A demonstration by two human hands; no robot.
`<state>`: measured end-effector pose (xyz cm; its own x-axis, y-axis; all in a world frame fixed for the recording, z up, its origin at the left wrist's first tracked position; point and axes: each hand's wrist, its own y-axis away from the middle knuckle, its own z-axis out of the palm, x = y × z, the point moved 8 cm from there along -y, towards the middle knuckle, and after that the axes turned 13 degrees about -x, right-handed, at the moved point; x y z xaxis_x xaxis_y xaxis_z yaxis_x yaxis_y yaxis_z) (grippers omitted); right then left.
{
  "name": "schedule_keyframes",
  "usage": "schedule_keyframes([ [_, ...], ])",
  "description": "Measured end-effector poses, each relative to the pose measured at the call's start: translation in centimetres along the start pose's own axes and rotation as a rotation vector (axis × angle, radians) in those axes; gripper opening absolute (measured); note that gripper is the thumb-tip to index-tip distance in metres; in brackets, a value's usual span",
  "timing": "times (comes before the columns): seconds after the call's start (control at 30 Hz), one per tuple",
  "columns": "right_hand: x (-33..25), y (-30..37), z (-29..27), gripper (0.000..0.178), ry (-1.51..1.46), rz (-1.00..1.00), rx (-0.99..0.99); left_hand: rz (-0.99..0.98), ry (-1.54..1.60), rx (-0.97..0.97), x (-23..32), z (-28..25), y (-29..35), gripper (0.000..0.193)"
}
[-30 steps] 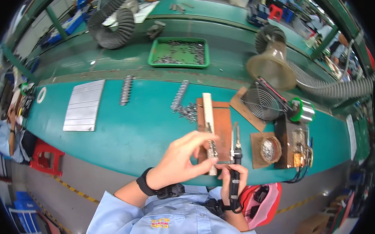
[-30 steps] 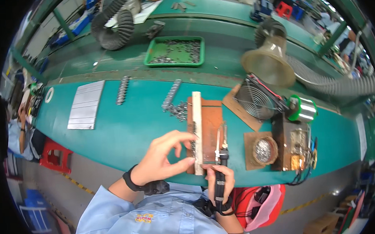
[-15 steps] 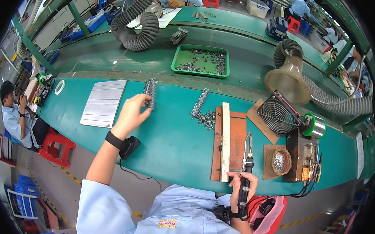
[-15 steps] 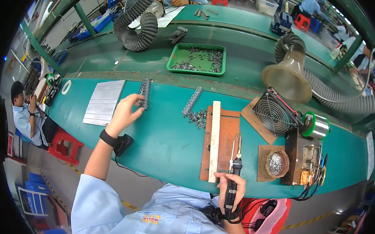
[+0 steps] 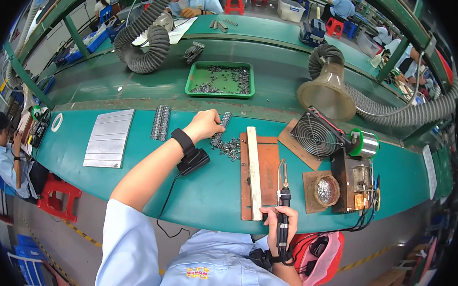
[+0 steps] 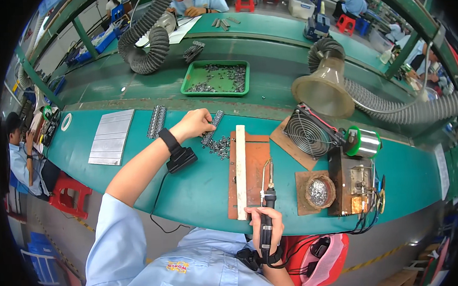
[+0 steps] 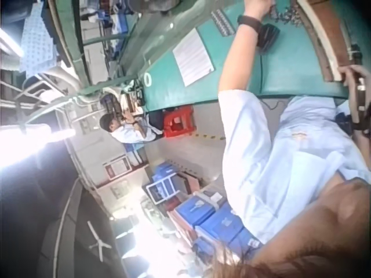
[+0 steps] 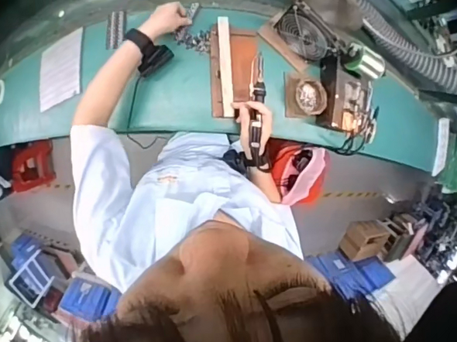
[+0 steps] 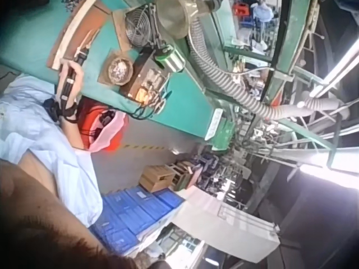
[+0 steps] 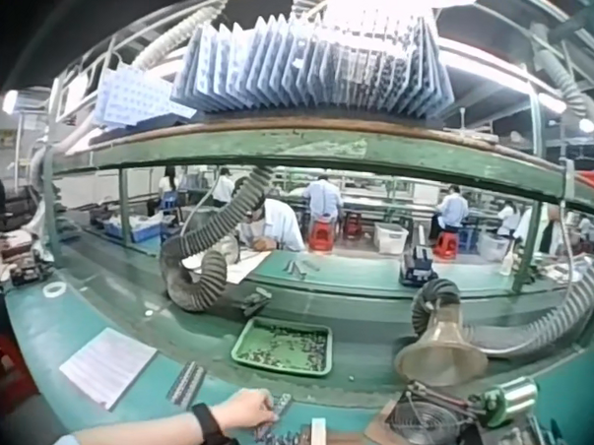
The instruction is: The person picks up small metal components by hand, places them onto a circuit board, and secures them using a soldering iron, repeating the process for multiple boards.
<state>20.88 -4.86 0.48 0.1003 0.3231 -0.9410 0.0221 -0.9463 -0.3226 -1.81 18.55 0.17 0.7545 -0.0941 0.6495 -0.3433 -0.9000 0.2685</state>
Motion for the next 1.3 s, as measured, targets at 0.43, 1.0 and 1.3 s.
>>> schedule_keyframes([
  [0.43, 0.5, -0.4, -0.4, 0.021, -0.033, -0.010, -0.006, 0.060, 0.957, -0.398, 5.8, 7.5, 9.7, 0.017],
  [1.0, -0.1, -0.4, -0.1, 0.021, 0.004, -0.063, -0.067, 0.014, 1.084, -0.371, 6.2, 12.2, 10.5, 0.020],
  [1.3, -0.1, -0.8, -0.1, 0.022, -0.045, -0.059, -0.089, 0.005, 1.095, -0.361, 6.1, 12.5, 10.3, 0.019],
])
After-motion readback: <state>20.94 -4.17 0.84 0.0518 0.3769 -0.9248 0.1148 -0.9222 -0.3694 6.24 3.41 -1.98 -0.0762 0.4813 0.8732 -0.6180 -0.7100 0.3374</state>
